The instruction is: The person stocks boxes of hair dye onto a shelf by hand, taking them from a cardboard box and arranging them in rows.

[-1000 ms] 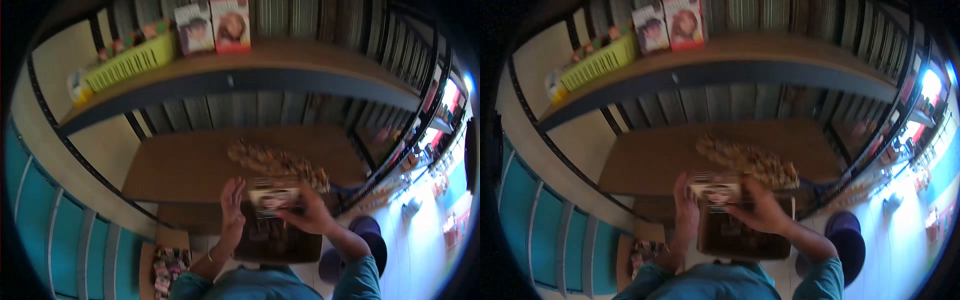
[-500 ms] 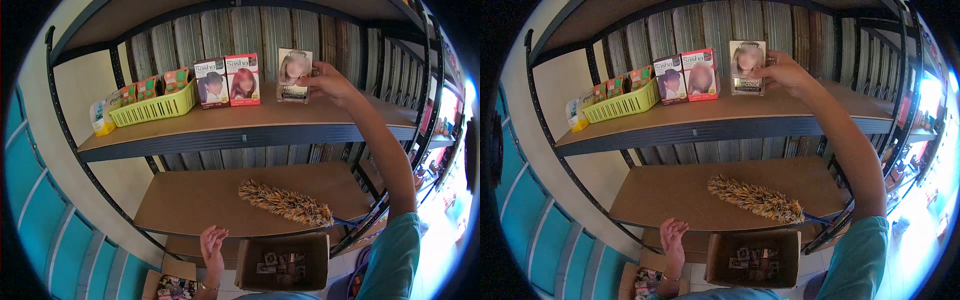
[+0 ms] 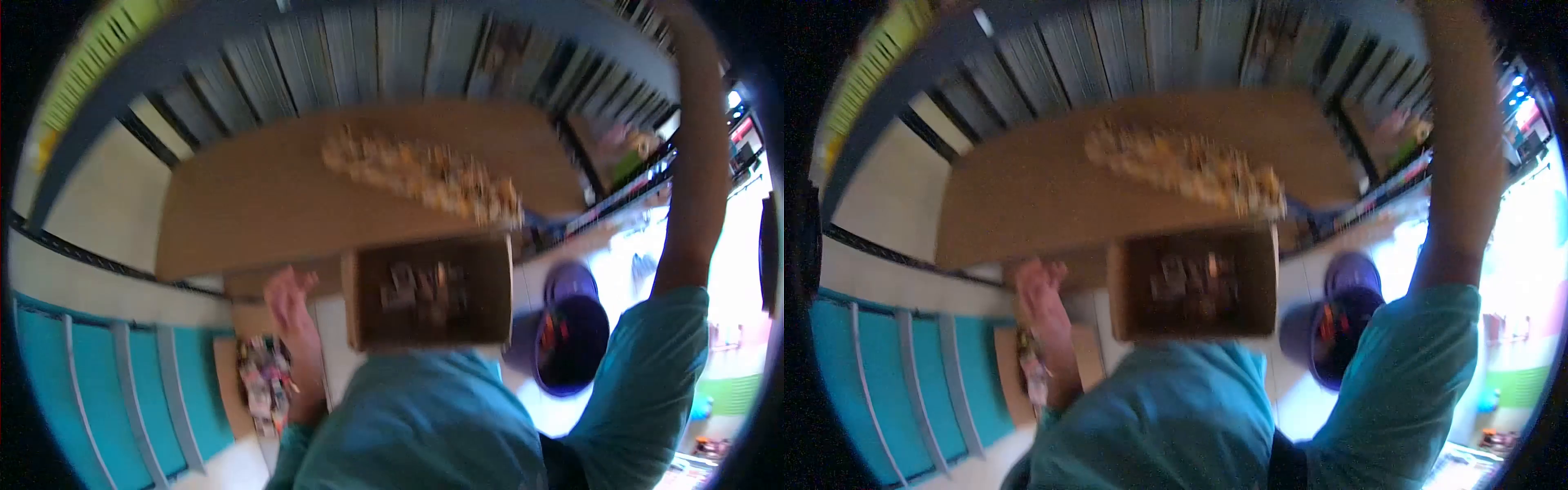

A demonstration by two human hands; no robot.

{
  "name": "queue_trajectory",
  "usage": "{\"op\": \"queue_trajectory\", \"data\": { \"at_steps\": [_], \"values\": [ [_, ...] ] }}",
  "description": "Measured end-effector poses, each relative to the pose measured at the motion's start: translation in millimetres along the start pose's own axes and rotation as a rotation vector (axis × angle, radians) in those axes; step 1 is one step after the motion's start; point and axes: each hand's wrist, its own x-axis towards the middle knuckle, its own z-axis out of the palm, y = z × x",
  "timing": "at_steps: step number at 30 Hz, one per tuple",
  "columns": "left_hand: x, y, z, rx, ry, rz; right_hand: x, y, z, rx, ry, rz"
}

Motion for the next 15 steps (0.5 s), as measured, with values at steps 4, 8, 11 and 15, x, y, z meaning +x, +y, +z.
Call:
{"op": "queue_trajectory", "data": {
  "at_steps": [4, 8, 11, 15],
  "values": [
    [-11.6, -8.5, -19.1, 0.017, -0.124, -0.148, -64.6, 43.1, -13.8, -0.292, -0.019, 0.060],
    [-24.7, -16.2, -31.8, 0.005, -0.072, -0.262, -142.0, 88.2, -48.5, -0.570, -0.137, 0.243],
    [-22.3, -19.8, -28.5, 0.011, -0.112, -0.281, -187.9, 121.8, -60.3, -0.681, -0.257, 0.382],
    [-16.3, -20.3, -17.4, -0.014, -0.153, -0.289, -220.8, 152.8, -58.6, -0.742, -0.361, 0.471]
  ]
}}
